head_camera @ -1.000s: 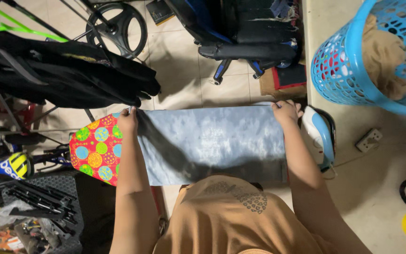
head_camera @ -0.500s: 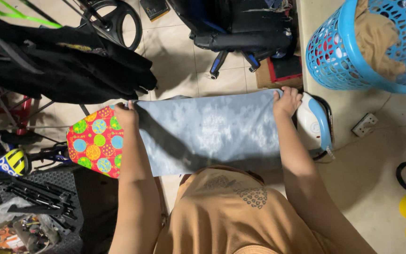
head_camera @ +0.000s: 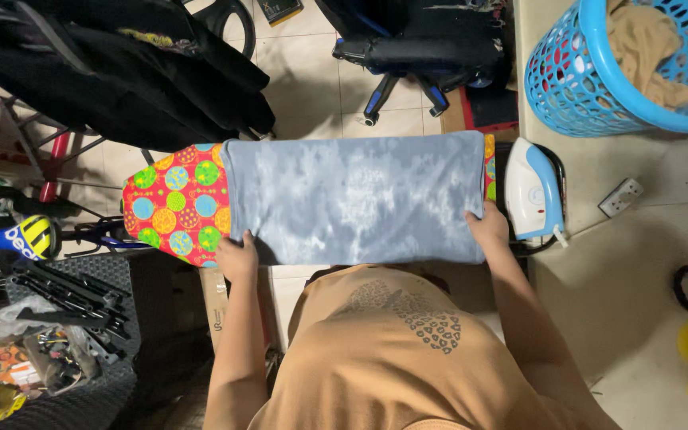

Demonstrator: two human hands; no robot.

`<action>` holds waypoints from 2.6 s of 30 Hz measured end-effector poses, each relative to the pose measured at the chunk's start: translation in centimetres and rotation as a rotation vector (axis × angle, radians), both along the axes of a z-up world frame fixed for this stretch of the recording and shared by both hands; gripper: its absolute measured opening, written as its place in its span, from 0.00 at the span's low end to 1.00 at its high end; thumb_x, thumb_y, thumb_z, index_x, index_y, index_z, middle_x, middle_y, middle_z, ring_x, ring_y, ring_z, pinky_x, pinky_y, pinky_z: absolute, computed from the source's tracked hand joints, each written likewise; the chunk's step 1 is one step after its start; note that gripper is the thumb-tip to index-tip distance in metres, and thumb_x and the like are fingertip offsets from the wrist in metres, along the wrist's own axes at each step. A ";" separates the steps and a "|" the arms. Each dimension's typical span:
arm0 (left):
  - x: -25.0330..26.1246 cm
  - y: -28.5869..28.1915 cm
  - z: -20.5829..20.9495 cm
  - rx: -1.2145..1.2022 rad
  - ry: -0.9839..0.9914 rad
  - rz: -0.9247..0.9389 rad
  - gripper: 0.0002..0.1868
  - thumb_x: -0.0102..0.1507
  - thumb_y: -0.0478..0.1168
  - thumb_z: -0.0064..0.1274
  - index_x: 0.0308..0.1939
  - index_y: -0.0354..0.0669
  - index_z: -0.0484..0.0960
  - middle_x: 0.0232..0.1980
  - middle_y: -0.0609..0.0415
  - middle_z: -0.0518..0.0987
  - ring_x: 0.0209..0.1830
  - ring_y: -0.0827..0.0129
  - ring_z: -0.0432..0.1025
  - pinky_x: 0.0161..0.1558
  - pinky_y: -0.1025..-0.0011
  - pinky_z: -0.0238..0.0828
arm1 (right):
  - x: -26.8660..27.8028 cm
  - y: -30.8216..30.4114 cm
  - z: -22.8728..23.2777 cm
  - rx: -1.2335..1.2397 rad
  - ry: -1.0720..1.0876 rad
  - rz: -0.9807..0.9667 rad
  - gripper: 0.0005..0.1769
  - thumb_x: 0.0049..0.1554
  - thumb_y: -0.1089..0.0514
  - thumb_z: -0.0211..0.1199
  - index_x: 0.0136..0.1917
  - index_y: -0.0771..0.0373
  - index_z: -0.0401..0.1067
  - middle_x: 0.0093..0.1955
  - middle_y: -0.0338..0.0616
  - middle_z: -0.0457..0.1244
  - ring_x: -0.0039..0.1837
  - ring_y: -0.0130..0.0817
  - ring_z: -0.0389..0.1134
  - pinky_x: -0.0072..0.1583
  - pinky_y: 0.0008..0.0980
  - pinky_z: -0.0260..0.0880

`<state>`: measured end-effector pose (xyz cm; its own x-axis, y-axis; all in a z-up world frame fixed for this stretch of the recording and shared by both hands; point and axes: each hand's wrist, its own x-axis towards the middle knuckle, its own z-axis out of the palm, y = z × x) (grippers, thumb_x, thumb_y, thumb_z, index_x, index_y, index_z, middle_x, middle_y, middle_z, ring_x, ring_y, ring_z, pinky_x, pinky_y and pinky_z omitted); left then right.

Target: The person irons a gray shirt on an ironing board, then hangs it on a green hanger. Next, they iron a tan t-shirt on the same board. The scene is a cluttered indoor room with a bicycle and laundry basket visible.

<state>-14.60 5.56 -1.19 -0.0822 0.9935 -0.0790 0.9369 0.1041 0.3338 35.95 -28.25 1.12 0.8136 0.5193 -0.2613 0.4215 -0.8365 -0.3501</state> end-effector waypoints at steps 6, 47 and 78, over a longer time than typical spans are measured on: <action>-2.4 -1.3 -0.1 -0.005 -0.139 0.003 0.23 0.67 0.53 0.56 0.49 0.33 0.77 0.48 0.34 0.81 0.48 0.38 0.75 0.51 0.48 0.70 | -0.9 -2.4 0.5 0.258 0.306 -0.071 0.21 0.55 0.45 0.66 0.51 0.64 0.75 0.46 0.59 0.71 0.50 0.57 0.73 0.55 0.48 0.70; 21.9 -14.0 1.4 0.133 -0.138 -0.816 0.32 0.68 0.52 0.45 0.76 0.49 0.64 0.80 0.42 0.58 0.81 0.46 0.47 0.77 0.46 0.36 | 11.1 -4.8 4.0 -0.005 -0.216 -0.160 0.26 0.53 0.50 0.70 0.61 0.63 0.71 0.56 0.59 0.68 0.57 0.59 0.69 0.57 0.53 0.68; 0.6 -5.2 1.5 0.227 -0.060 -0.404 0.32 0.68 0.50 0.48 0.75 0.43 0.65 0.79 0.38 0.60 0.78 0.41 0.52 0.75 0.42 0.40 | -18.0 22.8 7.8 0.164 0.543 0.453 0.24 0.57 0.44 0.66 0.54 0.67 0.69 0.34 0.48 0.68 0.29 0.34 0.69 0.36 0.37 0.71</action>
